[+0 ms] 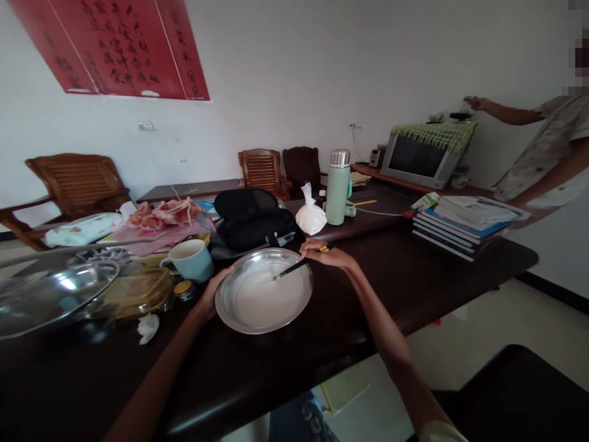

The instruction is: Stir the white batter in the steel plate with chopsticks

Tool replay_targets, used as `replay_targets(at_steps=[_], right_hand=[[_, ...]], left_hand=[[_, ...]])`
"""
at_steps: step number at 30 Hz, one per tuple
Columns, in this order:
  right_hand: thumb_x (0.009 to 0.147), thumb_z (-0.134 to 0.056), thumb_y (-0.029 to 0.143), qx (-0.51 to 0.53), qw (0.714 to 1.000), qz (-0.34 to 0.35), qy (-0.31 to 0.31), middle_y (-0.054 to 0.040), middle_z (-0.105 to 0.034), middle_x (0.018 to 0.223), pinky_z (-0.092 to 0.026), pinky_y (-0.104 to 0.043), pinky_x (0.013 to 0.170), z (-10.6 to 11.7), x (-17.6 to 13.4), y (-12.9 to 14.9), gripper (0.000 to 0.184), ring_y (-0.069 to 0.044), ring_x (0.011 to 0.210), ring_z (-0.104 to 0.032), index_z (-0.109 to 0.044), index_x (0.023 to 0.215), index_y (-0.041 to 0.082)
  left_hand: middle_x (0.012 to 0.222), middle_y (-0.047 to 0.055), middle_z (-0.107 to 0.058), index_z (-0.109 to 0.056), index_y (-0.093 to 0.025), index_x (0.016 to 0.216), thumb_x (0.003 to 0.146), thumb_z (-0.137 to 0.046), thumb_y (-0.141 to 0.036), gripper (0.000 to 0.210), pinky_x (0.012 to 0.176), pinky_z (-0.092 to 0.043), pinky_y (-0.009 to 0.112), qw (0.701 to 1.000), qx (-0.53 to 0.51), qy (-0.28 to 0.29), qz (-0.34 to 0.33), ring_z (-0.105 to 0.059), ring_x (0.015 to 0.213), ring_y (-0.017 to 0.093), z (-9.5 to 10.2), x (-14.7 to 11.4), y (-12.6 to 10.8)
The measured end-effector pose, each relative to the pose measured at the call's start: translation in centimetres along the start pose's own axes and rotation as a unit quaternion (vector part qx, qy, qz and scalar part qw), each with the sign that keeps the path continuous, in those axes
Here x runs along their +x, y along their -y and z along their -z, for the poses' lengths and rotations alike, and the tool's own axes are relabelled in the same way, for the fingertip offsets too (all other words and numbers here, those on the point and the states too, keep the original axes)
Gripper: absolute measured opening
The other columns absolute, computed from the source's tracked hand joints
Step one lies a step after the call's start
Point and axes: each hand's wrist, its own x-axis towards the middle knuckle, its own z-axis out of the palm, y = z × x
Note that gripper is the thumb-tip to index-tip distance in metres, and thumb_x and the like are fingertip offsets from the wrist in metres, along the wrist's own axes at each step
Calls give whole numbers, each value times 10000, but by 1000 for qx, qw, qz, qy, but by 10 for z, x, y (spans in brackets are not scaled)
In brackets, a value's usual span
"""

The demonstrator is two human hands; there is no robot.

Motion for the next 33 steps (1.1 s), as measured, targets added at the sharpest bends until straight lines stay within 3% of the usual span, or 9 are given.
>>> replay_targets(at_steps=[6,9,13,16,19,22,25,30,33], right_hand=[[877,-531,314,38,996,38,67,-37,-636,987,-440,-311,936,-12,2,5,219,-168,993,-587,-670,760,191],[877,-525,303,22,999,23,27,-41,-639,976,-414,-349,969,-19,4,3,194,-184,1006,-571,-664,793,197],[893,-480,339,40,999,7,-4,-60,-640,927,-388,-419,983,1,-3,-2,282,-216,998,-563,-639,721,181],[878,-503,382,75,996,14,53,-66,-644,955,-396,-392,987,4,-6,5,314,-217,1048,-562,-655,702,172],[869,-515,410,80,992,26,95,-68,-637,1013,-416,-358,969,-11,-3,11,319,-203,1038,-573,-686,734,177],[876,-499,411,57,998,10,38,-64,-615,1069,-379,-380,1001,-16,0,6,308,-208,1066,-544,-690,772,193],[864,-509,421,42,999,-18,-24,-53,-639,995,-362,-415,1010,-2,-4,-4,316,-224,1051,-546,-674,712,198],[860,-531,403,67,997,13,45,-62,-656,1024,-380,-380,1009,-2,-6,1,312,-223,1128,-539,-691,695,193],[855,-545,379,42,998,24,28,-63,-639,1075,-390,-378,993,-16,-1,3,246,-212,1097,-551,-702,776,205]], left_hand=[[609,20,-705,-692,-153,755,726,-648,-343,198,577,-488,273,1000,-4,-8,15,-620,530,176,0,0,0],[633,25,-711,-697,-145,781,729,-648,-337,205,599,-489,279,1000,-19,2,6,-623,557,177,0,1,2],[663,33,-716,-697,-138,823,728,-651,-316,207,612,-482,284,999,-34,19,-10,-627,589,181,-1,1,5],[651,36,-710,-696,-135,817,734,-647,-335,221,622,-480,295,1000,-26,15,-7,-628,596,192,-3,-1,5],[642,39,-707,-698,-129,800,764,-616,-340,229,617,-471,295,1000,-18,4,1,-616,580,190,-5,-5,3],[630,38,-703,-705,-119,822,809,-563,-328,253,628,-464,293,1000,-20,2,7,-614,595,194,-7,-8,2],[612,28,-695,-708,-109,879,831,-543,-322,274,636,-455,295,1000,-17,5,-3,-616,621,206,-9,-10,0],[625,35,-701,-709,-117,855,827,-546,-313,257,643,-460,304,1000,-21,8,8,-616,608,206,-7,-7,2],[637,42,-706,-712,-115,854,819,-559,-322,260,632,-457,302,1000,-21,3,9,-618,604,205,-5,-5,3]])
